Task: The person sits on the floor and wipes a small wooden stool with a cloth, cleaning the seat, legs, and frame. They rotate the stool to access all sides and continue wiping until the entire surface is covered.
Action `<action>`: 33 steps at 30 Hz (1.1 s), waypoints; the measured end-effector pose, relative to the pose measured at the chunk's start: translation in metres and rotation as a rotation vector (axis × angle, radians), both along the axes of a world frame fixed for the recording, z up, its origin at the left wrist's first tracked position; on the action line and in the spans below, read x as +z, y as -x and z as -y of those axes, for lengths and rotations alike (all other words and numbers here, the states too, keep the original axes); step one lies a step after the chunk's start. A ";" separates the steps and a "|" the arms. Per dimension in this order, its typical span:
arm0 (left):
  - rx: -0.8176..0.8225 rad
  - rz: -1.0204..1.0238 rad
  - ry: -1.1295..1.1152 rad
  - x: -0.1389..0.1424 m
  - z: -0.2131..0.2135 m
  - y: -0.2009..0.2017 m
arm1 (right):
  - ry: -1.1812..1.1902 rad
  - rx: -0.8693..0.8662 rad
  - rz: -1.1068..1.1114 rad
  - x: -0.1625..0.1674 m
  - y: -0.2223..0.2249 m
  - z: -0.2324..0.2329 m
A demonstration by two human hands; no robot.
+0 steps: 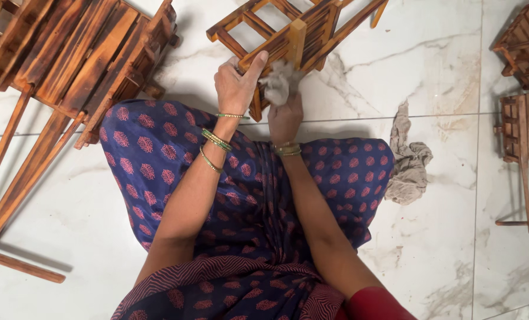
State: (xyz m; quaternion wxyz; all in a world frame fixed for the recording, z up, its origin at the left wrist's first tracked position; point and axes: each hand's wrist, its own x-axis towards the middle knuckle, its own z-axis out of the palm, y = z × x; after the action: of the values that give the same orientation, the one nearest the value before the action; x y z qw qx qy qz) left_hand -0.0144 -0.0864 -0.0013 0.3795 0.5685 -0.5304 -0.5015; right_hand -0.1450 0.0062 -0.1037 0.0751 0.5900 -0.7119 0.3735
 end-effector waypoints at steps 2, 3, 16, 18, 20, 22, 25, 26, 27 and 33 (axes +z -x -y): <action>0.037 -0.024 0.049 0.004 0.001 0.000 | -0.104 -0.004 -0.063 -0.006 0.001 -0.015; 0.056 -0.033 0.071 0.005 0.002 0.000 | -0.192 0.002 -0.003 -0.004 0.003 -0.021; 0.164 -0.022 0.186 -0.049 0.027 0.000 | 0.053 0.248 0.200 0.051 -0.040 0.005; 0.190 -0.074 0.070 -0.048 0.029 -0.006 | -0.021 0.190 0.163 0.022 -0.038 -0.012; 0.231 -0.049 0.066 -0.043 0.029 -0.008 | -0.126 0.124 0.165 0.000 -0.025 -0.028; 0.241 -0.037 0.063 -0.038 0.027 -0.008 | -0.258 0.055 0.176 -0.004 0.002 -0.041; 0.246 -0.088 0.086 -0.036 0.027 -0.007 | -0.035 -0.155 0.276 0.018 0.039 -0.036; 0.258 -0.119 0.075 -0.037 0.028 -0.007 | 0.024 -0.193 0.337 0.029 0.047 -0.028; 0.269 -0.146 0.062 -0.039 0.028 -0.008 | 0.065 -0.145 0.286 0.038 0.050 -0.020; 0.321 -0.175 -0.056 -0.055 0.033 -0.012 | 0.064 -0.096 0.096 0.042 0.011 0.037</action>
State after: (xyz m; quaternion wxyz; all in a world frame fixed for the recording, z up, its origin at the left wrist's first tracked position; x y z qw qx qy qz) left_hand -0.0020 -0.1191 -0.0567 0.4835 0.6104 -0.3834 -0.4967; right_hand -0.1561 -0.0307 -0.0613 0.0774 0.5337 -0.7300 0.4198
